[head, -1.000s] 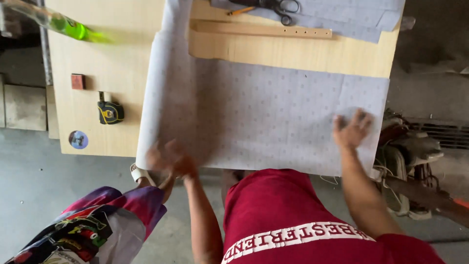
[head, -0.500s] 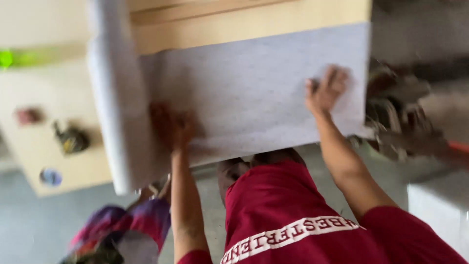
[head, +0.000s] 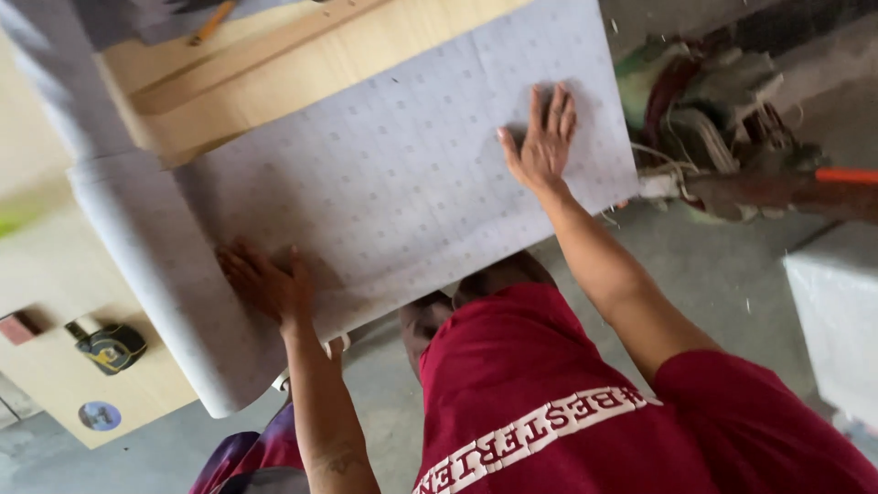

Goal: Measuring, marking, and cutting upholstery fabric from a roll on a workshop table.

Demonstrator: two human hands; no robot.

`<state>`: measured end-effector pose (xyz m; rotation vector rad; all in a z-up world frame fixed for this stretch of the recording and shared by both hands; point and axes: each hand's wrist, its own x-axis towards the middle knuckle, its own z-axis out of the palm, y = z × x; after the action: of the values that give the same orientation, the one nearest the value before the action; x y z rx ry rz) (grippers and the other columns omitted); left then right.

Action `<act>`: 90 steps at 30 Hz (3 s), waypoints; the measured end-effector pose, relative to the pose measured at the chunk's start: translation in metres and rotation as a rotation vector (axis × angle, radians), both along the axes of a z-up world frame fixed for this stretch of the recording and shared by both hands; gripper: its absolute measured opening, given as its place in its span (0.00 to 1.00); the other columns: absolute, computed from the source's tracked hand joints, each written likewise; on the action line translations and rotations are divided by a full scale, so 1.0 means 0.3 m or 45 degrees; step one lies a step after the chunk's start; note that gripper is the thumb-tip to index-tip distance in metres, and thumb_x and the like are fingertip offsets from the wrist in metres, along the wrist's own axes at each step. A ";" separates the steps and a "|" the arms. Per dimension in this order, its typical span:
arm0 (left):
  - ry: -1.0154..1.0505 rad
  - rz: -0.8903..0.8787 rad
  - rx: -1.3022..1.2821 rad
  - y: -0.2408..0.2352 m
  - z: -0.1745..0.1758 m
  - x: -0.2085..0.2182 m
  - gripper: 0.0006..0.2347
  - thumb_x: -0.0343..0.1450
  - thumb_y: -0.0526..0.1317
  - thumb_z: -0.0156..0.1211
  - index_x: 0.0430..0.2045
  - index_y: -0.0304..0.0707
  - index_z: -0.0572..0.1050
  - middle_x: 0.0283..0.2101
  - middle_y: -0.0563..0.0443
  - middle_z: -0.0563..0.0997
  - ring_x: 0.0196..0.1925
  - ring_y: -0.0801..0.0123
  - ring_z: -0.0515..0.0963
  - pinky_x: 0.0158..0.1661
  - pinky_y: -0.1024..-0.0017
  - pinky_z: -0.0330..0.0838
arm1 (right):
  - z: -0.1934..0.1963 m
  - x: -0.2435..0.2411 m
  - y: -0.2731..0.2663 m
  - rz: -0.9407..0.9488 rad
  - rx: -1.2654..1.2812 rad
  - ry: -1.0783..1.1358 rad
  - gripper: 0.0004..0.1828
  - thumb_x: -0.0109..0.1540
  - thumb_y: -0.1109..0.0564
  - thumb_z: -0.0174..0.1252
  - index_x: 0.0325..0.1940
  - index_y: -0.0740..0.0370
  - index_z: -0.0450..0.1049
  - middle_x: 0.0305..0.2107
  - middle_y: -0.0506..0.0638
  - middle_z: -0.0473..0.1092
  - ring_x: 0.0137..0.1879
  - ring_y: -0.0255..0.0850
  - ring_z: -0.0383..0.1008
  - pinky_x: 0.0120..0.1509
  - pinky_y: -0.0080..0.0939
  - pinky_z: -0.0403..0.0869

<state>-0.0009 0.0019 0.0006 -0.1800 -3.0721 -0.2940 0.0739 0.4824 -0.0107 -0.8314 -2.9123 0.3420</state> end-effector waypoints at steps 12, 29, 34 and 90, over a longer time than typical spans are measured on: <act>0.016 0.005 0.109 -0.004 -0.011 0.008 0.34 0.75 0.51 0.59 0.69 0.25 0.54 0.71 0.23 0.51 0.73 0.33 0.52 0.70 0.44 0.49 | -0.053 0.000 0.021 -0.058 0.013 -0.179 0.49 0.66 0.17 0.27 0.82 0.46 0.38 0.76 0.58 0.28 0.81 0.61 0.29 0.83 0.68 0.41; -0.187 -0.010 -0.043 -0.031 -0.015 -0.115 0.32 0.80 0.51 0.51 0.69 0.20 0.48 0.72 0.22 0.47 0.75 0.37 0.49 0.72 0.53 0.42 | -0.037 -0.002 0.030 0.056 0.052 -0.025 0.47 0.70 0.20 0.36 0.83 0.49 0.40 0.76 0.58 0.30 0.81 0.62 0.33 0.81 0.66 0.46; 0.080 0.147 -0.304 0.053 -0.036 -0.146 0.38 0.78 0.63 0.46 0.66 0.19 0.53 0.68 0.22 0.58 0.70 0.37 0.61 0.68 0.53 0.52 | 0.016 -0.017 0.013 0.032 -0.001 -0.064 0.47 0.69 0.22 0.40 0.81 0.50 0.42 0.75 0.61 0.34 0.79 0.64 0.36 0.79 0.67 0.48; -0.002 1.053 0.442 -0.396 0.137 -1.570 0.14 0.58 0.52 0.67 0.35 0.56 0.78 0.37 0.47 0.84 0.43 0.48 0.82 0.41 0.50 0.74 | 0.115 -0.190 -0.228 0.294 0.702 0.271 0.41 0.74 0.35 0.46 0.66 0.77 0.79 0.63 0.73 0.68 0.66 0.67 0.69 0.68 0.61 0.68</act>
<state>-0.4718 -0.1169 0.0418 1.0506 -2.7158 -0.7295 0.0170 0.4139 0.0237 -0.3514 -2.6851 -0.3298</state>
